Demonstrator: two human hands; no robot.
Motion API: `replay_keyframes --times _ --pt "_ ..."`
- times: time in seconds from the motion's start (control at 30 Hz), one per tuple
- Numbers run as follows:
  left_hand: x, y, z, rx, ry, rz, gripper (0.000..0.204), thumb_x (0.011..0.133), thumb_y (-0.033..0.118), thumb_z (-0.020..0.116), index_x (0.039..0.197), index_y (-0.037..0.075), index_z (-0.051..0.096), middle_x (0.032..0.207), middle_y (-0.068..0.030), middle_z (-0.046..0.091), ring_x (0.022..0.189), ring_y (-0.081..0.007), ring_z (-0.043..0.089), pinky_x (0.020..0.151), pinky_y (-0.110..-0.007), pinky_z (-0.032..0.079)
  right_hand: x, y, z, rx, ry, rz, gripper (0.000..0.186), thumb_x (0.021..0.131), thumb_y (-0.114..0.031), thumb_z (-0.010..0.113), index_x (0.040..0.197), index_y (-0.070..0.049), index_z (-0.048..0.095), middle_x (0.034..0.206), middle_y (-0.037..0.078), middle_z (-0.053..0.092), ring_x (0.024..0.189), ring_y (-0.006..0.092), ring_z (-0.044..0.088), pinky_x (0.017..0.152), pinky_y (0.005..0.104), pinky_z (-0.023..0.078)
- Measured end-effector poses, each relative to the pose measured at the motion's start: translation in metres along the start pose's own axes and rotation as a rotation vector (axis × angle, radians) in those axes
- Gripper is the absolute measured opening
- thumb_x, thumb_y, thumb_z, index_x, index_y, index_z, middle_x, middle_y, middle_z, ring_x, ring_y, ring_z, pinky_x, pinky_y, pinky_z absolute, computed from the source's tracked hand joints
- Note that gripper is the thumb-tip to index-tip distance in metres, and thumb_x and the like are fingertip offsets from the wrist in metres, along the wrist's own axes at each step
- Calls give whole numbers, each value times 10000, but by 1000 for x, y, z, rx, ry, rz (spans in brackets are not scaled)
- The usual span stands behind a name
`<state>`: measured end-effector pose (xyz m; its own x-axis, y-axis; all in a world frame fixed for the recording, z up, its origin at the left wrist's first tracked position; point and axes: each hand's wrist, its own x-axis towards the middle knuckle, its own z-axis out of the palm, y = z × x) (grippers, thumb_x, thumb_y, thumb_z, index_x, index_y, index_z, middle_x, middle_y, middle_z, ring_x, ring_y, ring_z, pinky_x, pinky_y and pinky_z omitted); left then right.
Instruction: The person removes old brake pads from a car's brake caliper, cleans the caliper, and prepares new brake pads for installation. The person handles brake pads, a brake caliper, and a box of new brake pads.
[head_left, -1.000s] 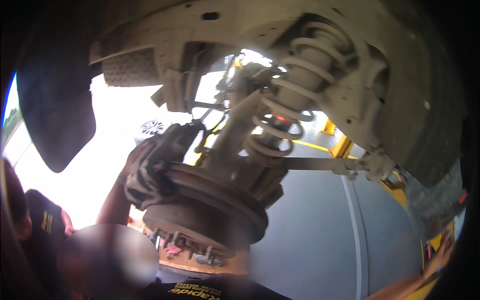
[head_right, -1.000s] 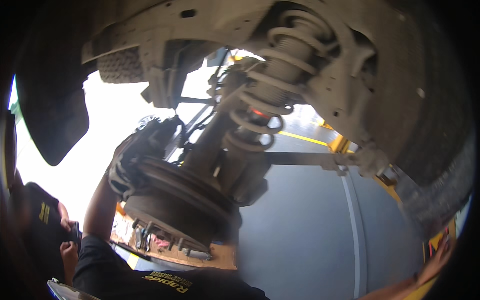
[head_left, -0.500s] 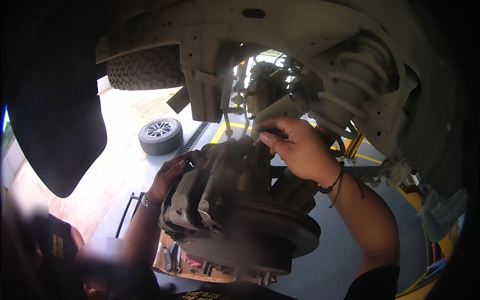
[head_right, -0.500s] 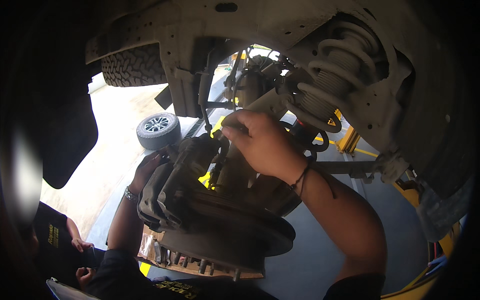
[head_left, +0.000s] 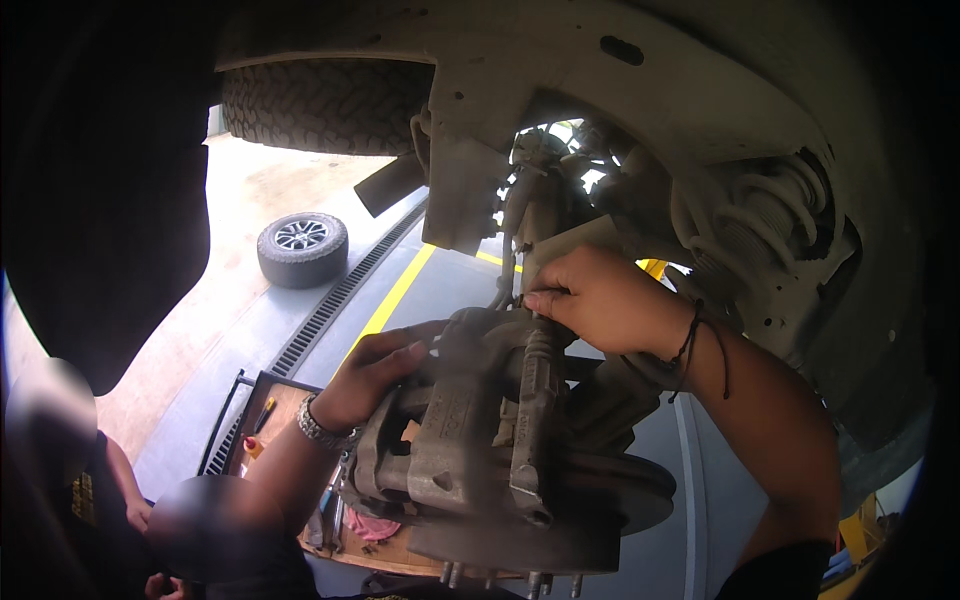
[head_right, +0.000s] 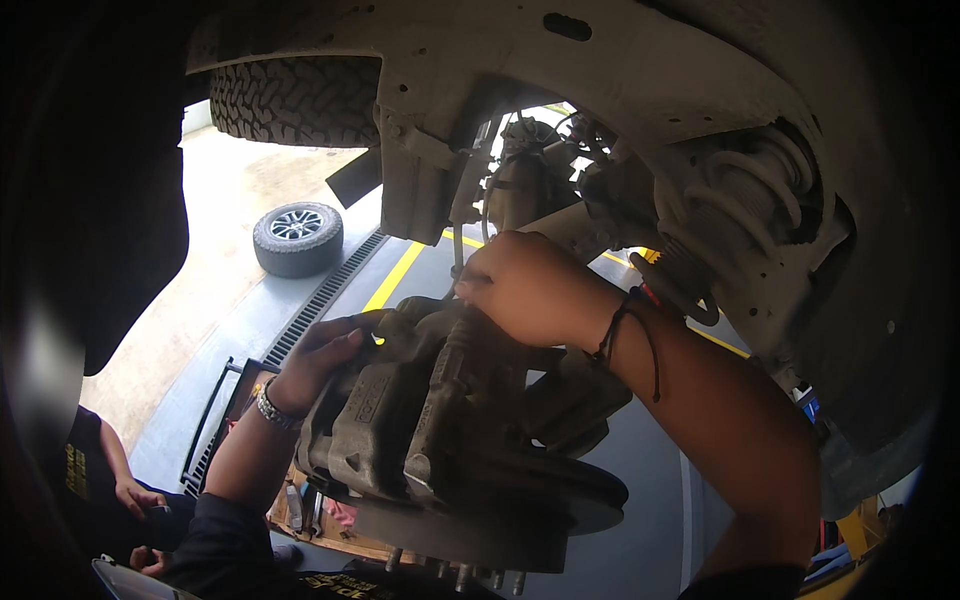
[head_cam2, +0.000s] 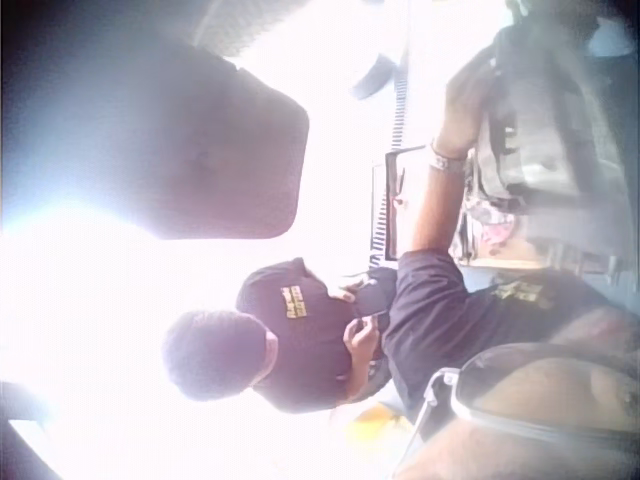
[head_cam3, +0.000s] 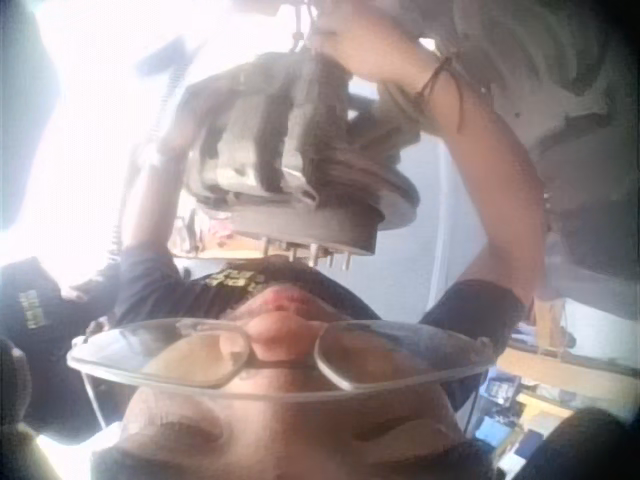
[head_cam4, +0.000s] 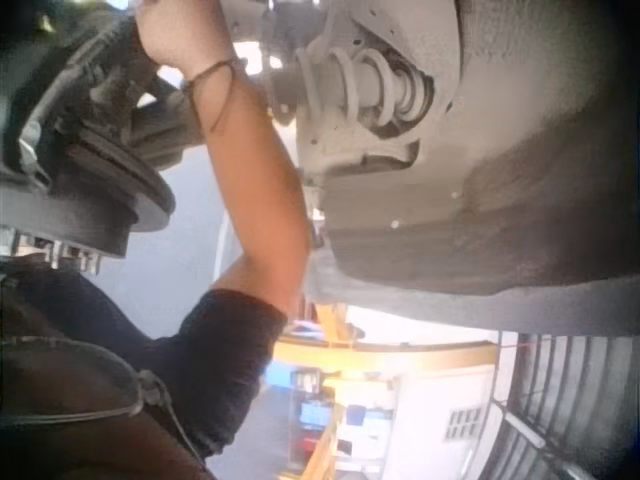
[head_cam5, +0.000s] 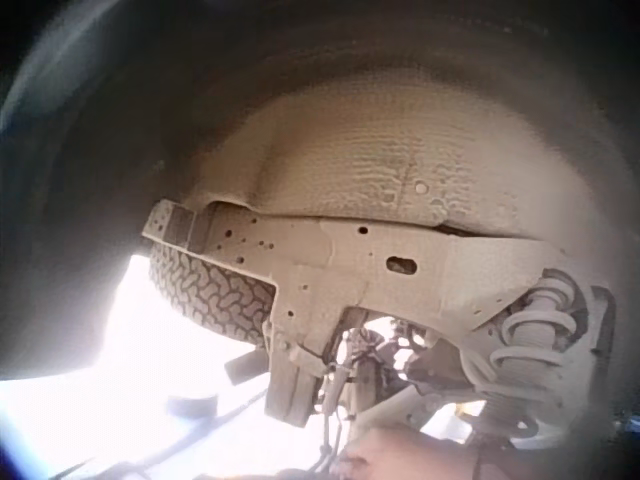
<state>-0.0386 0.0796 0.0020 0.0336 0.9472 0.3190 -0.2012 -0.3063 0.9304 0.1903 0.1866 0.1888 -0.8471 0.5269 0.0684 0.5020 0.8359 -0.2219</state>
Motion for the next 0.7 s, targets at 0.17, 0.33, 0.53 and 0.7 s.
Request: replay_keyframes --times 0.17,0.33,0.53,0.7 --pt "3 1 3 -17 7 36 396 1033 165 554 1386 -13 564 1186 -90 692 1040 -107 622 937 -289 496 10 3 -13 5 -171 -126 285 971 -246 654 1053 21 710 761 93 686 689 133 632 664 312 502" --pt "5 3 0 68 -20 63 471 1033 234 533 1399 -62 526 1211 -125 684 1083 -151 632 973 -315 485 11 -17 -20 131 -278 200 238 970 -200 642 1000 31 687 786 68 688 697 118 642 649 290 511" --pt "6 -1 -5 55 -39 68 409 1026 191 561 1358 -49 569 1112 -94 705 997 -107 620 922 -293 490 12 -21 -33 95 -396 325 240 990 -177 617 1079 41 667 828 56 691 701 88 652 611 258 509" --pt "0 3 3 115 25 95 315 1011 148 610 1282 -7 657 956 -22 726 906 -50 585 856 -255 487 19 -27 -33 78 -411 425 255 990 -193 617 1093 37 660 810 59 684 720 94 657 604 259 509"
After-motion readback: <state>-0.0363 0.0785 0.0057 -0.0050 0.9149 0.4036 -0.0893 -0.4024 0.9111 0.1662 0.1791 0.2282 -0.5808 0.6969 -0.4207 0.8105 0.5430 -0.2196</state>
